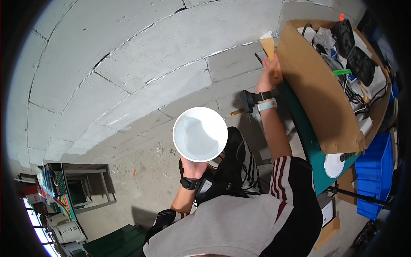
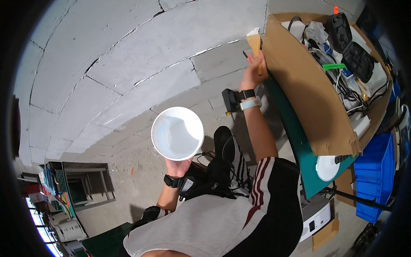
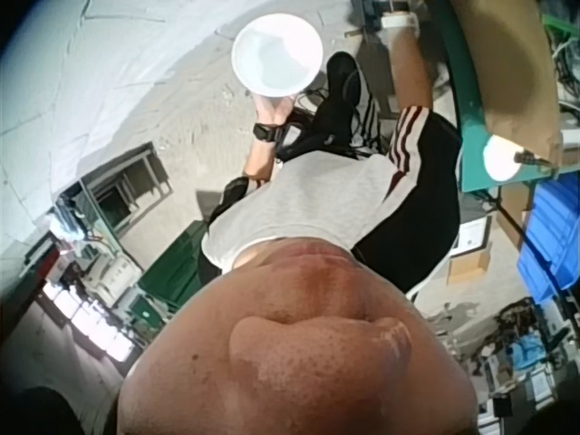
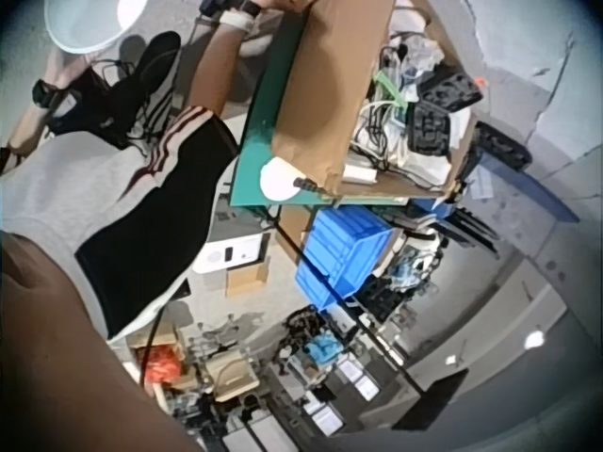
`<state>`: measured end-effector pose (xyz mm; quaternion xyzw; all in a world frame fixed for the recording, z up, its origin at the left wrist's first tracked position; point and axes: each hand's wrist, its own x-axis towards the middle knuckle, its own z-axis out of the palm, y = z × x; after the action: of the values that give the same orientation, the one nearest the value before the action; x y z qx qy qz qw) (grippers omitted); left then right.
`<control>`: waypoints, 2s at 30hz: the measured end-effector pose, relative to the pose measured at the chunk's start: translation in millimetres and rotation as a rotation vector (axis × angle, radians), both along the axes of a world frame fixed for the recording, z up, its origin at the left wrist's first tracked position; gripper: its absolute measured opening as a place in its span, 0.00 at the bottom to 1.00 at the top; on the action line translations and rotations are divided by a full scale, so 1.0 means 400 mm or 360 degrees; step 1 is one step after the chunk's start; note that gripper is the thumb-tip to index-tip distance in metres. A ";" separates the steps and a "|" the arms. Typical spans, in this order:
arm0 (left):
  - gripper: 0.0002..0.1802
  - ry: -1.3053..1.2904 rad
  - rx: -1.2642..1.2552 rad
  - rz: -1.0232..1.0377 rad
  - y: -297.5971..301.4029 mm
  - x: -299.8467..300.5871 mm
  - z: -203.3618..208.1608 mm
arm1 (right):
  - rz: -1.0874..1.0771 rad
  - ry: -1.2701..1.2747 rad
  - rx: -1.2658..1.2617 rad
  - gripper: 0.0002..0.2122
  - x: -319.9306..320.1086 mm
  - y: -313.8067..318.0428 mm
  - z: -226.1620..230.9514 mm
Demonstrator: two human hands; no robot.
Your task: Painting a cinder block wall with white paint using a brush.
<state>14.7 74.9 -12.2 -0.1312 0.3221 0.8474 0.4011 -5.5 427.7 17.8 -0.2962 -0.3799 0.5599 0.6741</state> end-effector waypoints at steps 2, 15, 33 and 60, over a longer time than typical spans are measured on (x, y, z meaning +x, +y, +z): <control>0.32 -0.0010 -0.0016 0.0021 0.002 0.001 0.004 | 0.0163 0.0068 -0.0103 0.19 0.006 -0.025 0.010; 0.34 0.0008 0.0073 0.0010 -0.008 0.012 0.002 | 0.0110 0.0381 -0.0298 0.21 0.006 0.012 0.019; 0.34 0.0075 0.0078 -0.0085 -0.037 -0.004 -0.015 | -0.0515 -0.1058 0.0867 0.10 0.040 0.004 -0.006; 0.36 0.0043 0.0157 -0.0011 -0.040 0.001 -0.018 | 0.0396 -0.0125 0.0543 0.24 0.067 -0.003 -0.024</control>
<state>15.0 58.9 -19.4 -0.0987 0.2856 0.8626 0.4056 21.3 426.7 8.2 -0.1502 -0.5289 0.5545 0.6247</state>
